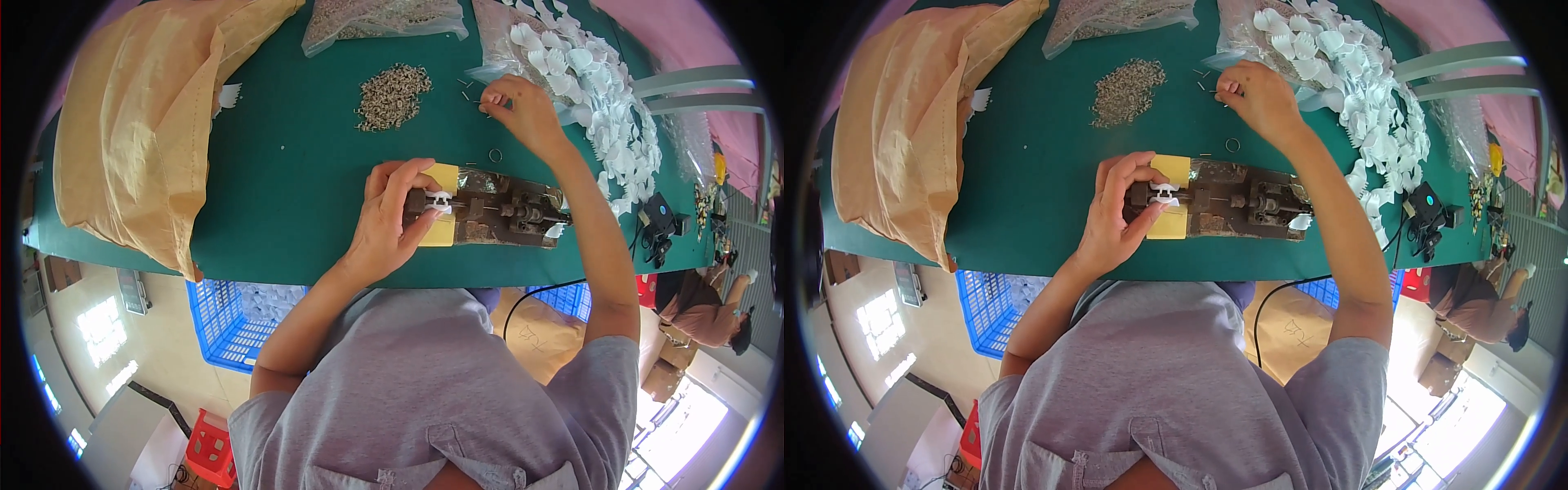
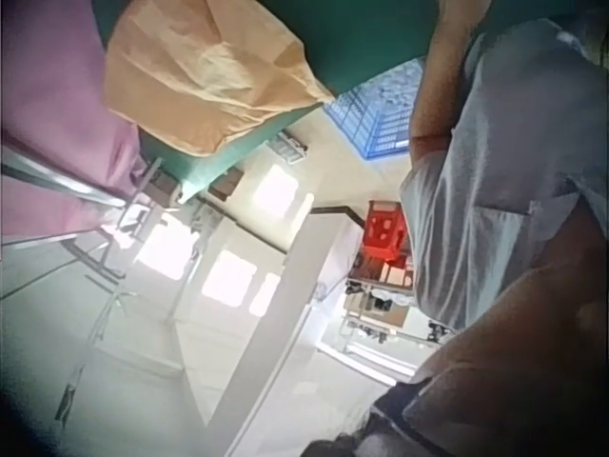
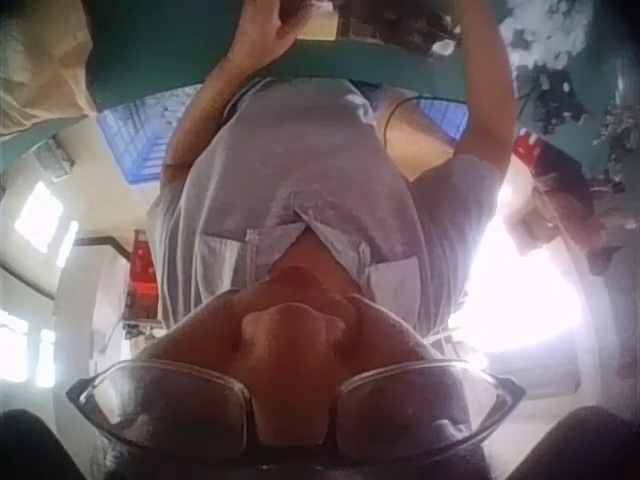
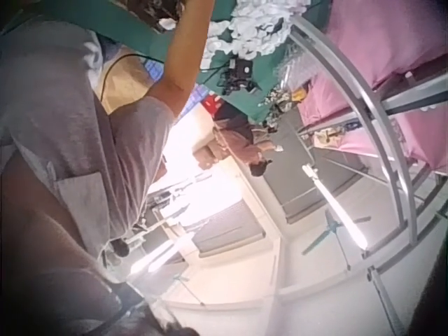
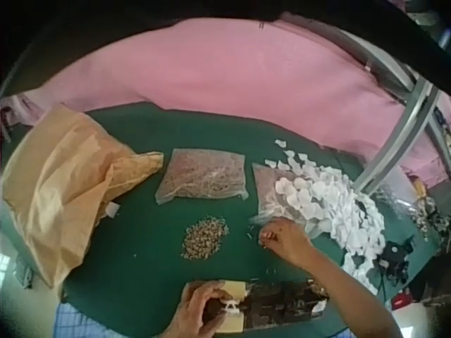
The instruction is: Assembling small white plastic components with metal pins using a specialized jig at a workbench.
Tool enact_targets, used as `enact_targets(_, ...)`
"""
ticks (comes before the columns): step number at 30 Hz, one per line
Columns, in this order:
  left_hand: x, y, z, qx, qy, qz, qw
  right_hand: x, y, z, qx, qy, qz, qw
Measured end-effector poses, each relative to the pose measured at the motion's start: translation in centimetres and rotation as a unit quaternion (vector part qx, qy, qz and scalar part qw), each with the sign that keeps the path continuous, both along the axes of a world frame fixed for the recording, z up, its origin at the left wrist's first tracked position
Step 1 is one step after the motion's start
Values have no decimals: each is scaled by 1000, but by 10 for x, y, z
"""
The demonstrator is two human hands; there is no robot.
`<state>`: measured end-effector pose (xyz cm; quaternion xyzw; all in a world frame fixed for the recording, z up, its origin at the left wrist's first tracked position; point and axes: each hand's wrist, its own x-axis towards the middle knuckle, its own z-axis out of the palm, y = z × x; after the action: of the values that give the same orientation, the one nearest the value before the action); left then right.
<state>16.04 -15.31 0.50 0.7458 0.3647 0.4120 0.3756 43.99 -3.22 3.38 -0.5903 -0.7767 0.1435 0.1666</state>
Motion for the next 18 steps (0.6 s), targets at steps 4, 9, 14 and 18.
enact_targets(4, 1, 1, -1, -3, -9, -7, 1000, 9, 23, 6, -109, 11, 65, 992)
enact_targets(9, 0, 1, -1, -6, -8, -6, 1000, 0, 8, 2, -83, -21, 120, 989)
enact_targets(14, 1, 0, -2, -3, -4, 0, 1000, -48, -74, 58, -210, 126, 169, 955)
enact_targets(18, 1, 0, -1, -17, -4, -2, 1000, -56, -86, 61, -171, 44, 207, 962)
